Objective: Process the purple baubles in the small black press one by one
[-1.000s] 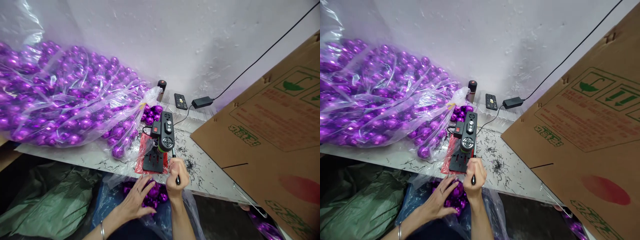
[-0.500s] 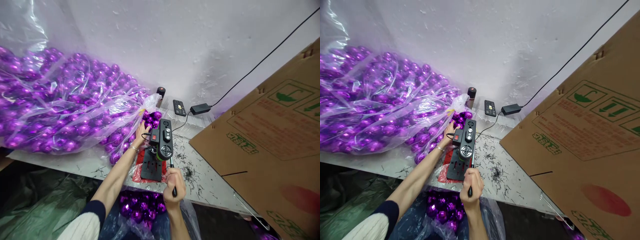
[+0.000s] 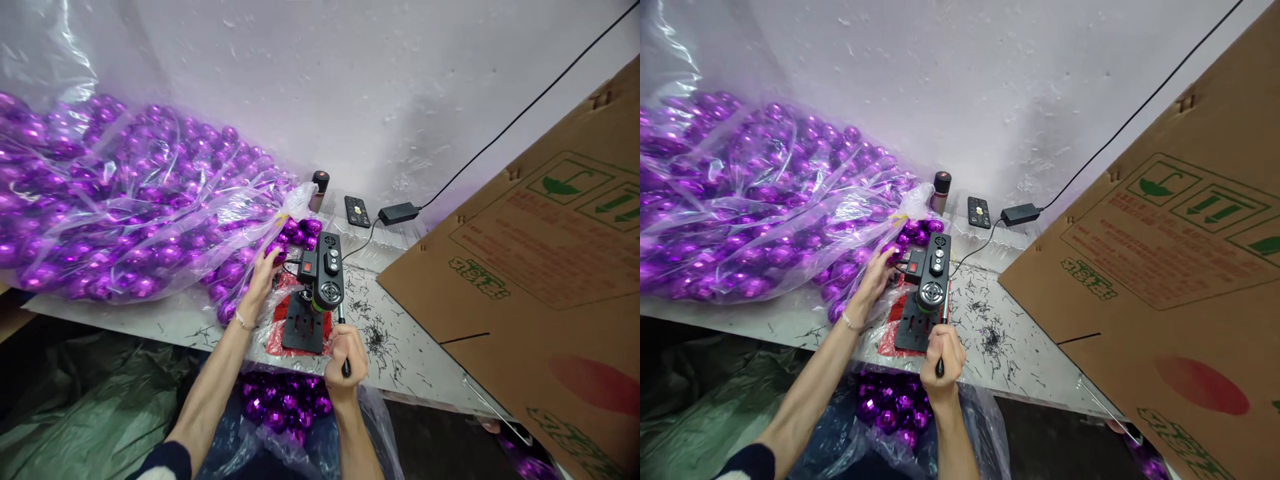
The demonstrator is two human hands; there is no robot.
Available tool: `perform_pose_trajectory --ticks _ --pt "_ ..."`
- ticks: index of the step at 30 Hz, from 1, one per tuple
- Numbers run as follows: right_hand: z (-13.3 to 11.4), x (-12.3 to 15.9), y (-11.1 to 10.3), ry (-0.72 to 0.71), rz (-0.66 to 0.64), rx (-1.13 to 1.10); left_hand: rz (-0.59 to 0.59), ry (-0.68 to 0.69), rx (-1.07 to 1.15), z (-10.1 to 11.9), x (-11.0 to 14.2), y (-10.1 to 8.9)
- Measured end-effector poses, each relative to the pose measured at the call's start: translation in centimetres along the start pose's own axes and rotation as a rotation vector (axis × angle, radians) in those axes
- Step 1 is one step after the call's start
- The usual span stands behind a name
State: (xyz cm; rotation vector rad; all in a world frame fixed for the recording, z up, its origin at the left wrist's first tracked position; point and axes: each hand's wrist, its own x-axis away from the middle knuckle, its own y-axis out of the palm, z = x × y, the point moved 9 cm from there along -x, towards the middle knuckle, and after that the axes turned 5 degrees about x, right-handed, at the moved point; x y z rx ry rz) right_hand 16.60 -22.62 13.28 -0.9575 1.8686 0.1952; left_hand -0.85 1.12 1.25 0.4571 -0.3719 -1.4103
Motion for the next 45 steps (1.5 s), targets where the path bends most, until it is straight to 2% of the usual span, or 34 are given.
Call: perform_pose_trajectory --ticks 3,6,8,11,14,18,22,25,30,38,45 --pt "0.1 0.0 0.0 0.009 0.010 -0.003 0.060 -0.143 0.147 0.6 5.1 -2.8" --pt "0.3 0.0 0.0 0.025 0.013 0.004 0.035 -0.227 0.103 -0.2 10.1 -4.3" --pt "0.2 0.0 0.0 0.029 0.017 -0.001 -0.016 -0.227 -0.011 -1.5 12.4 -4.3" --pt "0.0 -0.2 0.0 0.026 0.026 -0.001 -0.118 -0.156 -0.223 -3.6 14.1 -3.4" --pt "-0.2 -0.4 -0.1 0.017 0.023 0.014 -0.200 -0.030 -0.473 -4.8 14.3 -2.1" --pt "-0.2 -0.4 0.0 0.005 0.000 0.017 -0.288 0.190 -0.769 -4.2 14.0 -0.5" --pt "-0.1 -0.3 -0.1 0.013 0.004 0.017 -0.372 0.365 -0.879 -3.4 14.2 0.8" --pt "-0.2 -0.3 -0.1 0.015 0.002 0.015 -0.427 0.434 -0.883 -3.5 14.6 1.4" --pt "0.0 -0.1 -0.1 0.022 -0.007 0.029 -0.456 0.413 -0.844 -4.2 15.2 1.4" --pt "0.0 -0.3 -0.1 0.028 -0.003 0.017 -0.377 0.311 -0.842 -5.1 14.8 0.4" --pt "-0.4 -1.2 -0.2 0.063 0.012 0.024 -0.386 0.332 -0.882 -5.6 14.3 1.5"
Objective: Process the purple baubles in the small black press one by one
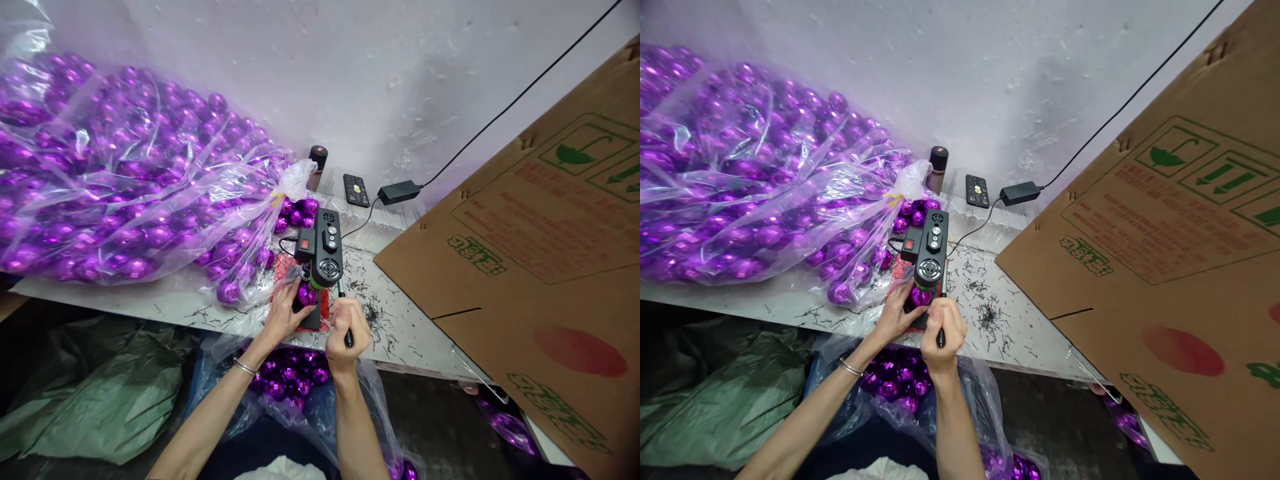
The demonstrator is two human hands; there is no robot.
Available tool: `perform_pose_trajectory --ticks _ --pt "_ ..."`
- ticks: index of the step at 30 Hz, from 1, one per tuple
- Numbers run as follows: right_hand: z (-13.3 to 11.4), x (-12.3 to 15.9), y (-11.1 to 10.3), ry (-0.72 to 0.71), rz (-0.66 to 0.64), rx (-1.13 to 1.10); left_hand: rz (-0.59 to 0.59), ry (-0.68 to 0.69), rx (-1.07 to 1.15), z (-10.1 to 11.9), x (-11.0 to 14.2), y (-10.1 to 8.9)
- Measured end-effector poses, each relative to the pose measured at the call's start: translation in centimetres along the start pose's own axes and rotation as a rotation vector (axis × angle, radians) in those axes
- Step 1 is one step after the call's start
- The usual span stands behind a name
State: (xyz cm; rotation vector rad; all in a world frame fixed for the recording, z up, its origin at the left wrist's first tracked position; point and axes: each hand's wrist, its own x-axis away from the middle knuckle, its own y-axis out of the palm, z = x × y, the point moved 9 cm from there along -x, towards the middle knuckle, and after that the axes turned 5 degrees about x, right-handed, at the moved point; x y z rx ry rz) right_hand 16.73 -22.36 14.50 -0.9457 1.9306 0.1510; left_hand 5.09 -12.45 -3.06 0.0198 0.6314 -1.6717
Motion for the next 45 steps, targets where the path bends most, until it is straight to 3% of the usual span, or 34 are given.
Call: perform_pose_trajectory --ticks 11,22,45 --pt "0.3 -0.1 -0.1 0.005 0.002 -0.038 -0.024 -0.001 0.089 -0.1 0.1 -0.4" --pt "2.6 3.9 1.0 -0.041 0.053 -0.038 -0.006 0.031 0.084 0.2 0.2 -0.3" --pt "3.3 4.8 1.1 -0.152 0.060 -0.027 0.003 0.037 0.076 0.4 0.3 -0.5"
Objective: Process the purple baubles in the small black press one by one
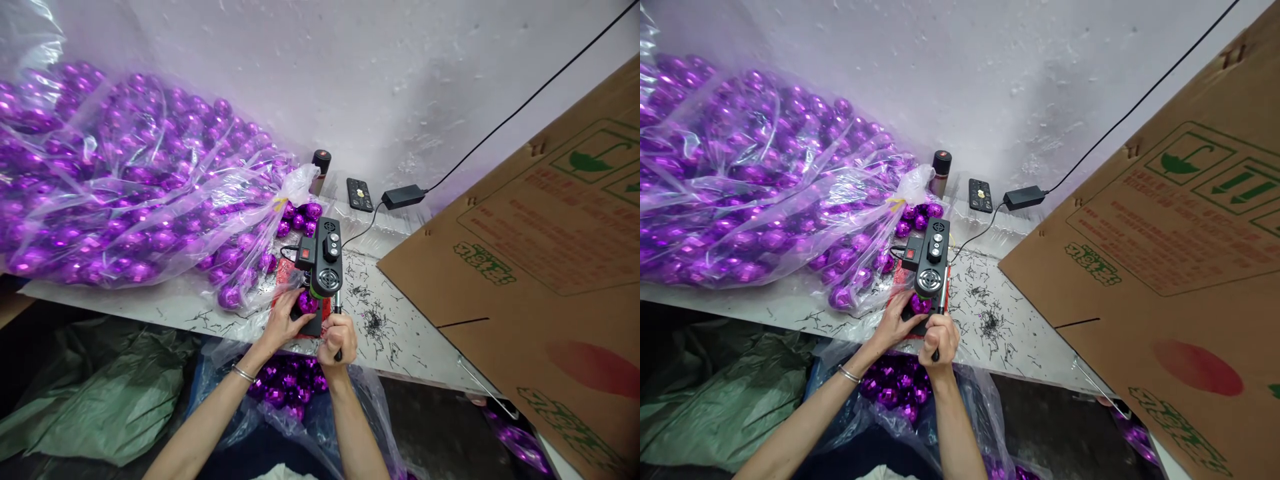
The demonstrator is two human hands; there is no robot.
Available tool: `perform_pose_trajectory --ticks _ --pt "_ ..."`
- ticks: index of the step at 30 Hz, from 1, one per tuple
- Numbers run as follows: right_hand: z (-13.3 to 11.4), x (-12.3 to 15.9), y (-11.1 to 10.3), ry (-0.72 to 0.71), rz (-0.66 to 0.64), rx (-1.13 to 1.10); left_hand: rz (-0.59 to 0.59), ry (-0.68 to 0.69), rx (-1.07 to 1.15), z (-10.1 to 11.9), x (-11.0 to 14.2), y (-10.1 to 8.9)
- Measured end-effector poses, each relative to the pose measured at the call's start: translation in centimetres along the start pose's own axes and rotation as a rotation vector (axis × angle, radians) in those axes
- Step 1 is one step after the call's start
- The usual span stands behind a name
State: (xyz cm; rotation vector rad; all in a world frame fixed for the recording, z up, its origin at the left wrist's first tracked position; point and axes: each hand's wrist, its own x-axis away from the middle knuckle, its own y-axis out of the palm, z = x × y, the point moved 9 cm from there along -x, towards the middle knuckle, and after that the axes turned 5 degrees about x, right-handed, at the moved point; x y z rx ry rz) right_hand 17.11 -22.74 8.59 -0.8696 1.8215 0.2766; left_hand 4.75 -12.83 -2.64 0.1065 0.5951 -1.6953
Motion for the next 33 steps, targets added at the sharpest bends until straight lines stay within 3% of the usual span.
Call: perform_pose_trajectory --ticks 9,17,19,22,24,27,29,31,33 --pt "-0.2 0.3 0.5 -0.068 -0.030 0.046 0.001 0.033 -0.029 0.3 0.1 0.0" --pt "-1.5 -5.1 -0.8 0.210 -0.057 -0.036 0.005 0.071 -0.089 0.6 0.2 0.0" --pt "-1.8 -6.1 -0.9 0.237 -0.054 -0.067 0.040 0.092 -0.105 1.1 1.3 -0.5" --pt "-2.0 -6.2 -0.9 0.221 -0.041 -0.075 0.064 0.137 -0.136 1.8 5.1 -1.3" --pt "-2.0 -5.6 -0.8 0.198 -0.035 -0.057 -0.064 0.180 -0.128 2.0 8.7 -0.6" --pt "-1.9 -4.8 -0.7 0.175 -0.035 -0.040 -0.443 0.125 -0.084 0.4 14.5 2.5" --pt "-1.8 -4.6 -0.7 0.167 -0.032 -0.040 -0.610 -0.088 -0.112 -2.5 17.1 4.1" --pt "-1.8 -4.6 -0.6 0.166 -0.030 -0.037 -0.686 -0.350 -0.171 -5.6 18.4 4.8" --pt "-1.8 -4.6 -0.6 0.161 -0.034 -0.028 -0.780 -0.510 -0.210 -7.4 19.0 5.1"
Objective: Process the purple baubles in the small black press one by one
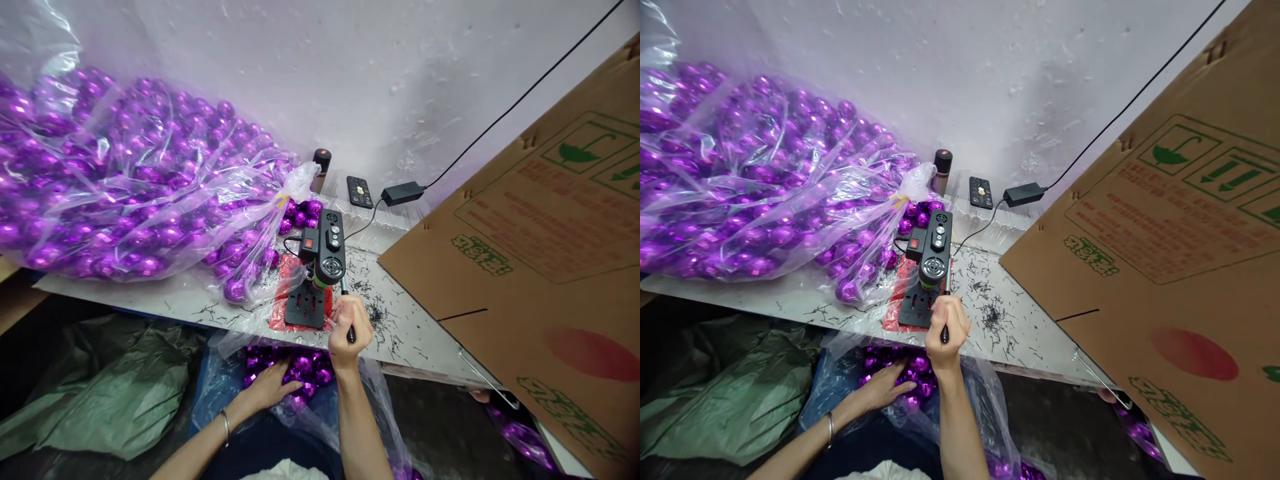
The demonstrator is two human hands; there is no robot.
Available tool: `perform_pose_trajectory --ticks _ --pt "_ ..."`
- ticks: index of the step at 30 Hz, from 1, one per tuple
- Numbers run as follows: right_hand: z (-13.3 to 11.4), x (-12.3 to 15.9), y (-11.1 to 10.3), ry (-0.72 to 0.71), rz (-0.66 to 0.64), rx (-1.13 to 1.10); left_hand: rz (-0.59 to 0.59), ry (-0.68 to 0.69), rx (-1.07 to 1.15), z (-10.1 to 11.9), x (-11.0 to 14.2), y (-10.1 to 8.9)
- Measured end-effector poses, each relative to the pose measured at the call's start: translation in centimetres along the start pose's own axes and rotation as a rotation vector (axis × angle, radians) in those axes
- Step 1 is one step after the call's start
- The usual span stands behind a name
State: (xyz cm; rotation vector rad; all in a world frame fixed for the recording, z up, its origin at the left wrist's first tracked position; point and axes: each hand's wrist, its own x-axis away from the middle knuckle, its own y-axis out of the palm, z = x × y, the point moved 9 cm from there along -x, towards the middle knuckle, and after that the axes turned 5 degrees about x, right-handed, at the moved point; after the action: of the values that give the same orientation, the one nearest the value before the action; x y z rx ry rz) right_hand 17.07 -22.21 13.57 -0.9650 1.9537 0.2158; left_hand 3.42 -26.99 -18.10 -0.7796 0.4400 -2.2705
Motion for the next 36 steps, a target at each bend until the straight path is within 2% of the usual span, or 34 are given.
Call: perform_pose_trajectory --ticks 3,5,7,10,12,13,15,18,20,22,24,29,33,36 --pt "-0.1 0.0 0.0 -0.016 0.000 0.015 -0.227 -0.034 -0.096 0.2 0.1 0.2" --pt "0.0 0.1 0.0 -0.018 0.000 0.012 -0.271 -0.015 -0.153 1.5 0.5 -1.2" --pt "0.1 0.3 0.0 -0.015 -0.006 0.007 -0.169 0.059 -0.144 4.2 0.7 -4.3" --pt "0.2 0.5 0.0 -0.021 -0.007 0.011 0.030 0.257 -0.112 10.0 0.9 -10.3" --pt "0.2 0.5 0.0 -0.030 -0.009 0.023 0.081 0.308 -0.172 12.7 0.4 -13.9" --pt "0.1 0.6 0.0 -0.036 -0.014 0.030 0.072 0.307 -0.212 13.5 0.0 -15.3" --pt "0.0 0.5 0.1 -0.051 -0.025 0.044 0.120 0.249 -0.268 14.0 -1.4 -18.7" --pt "-0.3 0.4 0.0 -0.074 -0.020 0.054 0.417 0.054 -0.338 13.0 -3.0 -24.7" --pt "-0.3 0.4 0.0 -0.074 -0.013 0.054 0.593 -0.094 -0.368 11.9 -3.3 -27.4" --pt "-0.2 0.4 0.0 -0.062 -0.009 0.050 0.695 -0.207 -0.362 10.9 -3.2 -28.8" --pt "-0.1 0.4 0.1 -0.051 -0.005 0.042 0.752 -0.222 -0.360 10.5 -3.1 -29.4" --pt "0.0 0.4 0.0 -0.042 0.022 0.019 0.707 -0.002 -0.466 11.1 -4.7 -29.3" --pt "-0.2 0.2 0.1 -0.049 0.014 0.020 0.707 -0.014 -0.447 10.1 -6.2 -29.9" --pt "-0.3 0.1 0.1 -0.053 0.011 0.013 0.717 0.010 -0.414 10.2 -6.9 -30.1"
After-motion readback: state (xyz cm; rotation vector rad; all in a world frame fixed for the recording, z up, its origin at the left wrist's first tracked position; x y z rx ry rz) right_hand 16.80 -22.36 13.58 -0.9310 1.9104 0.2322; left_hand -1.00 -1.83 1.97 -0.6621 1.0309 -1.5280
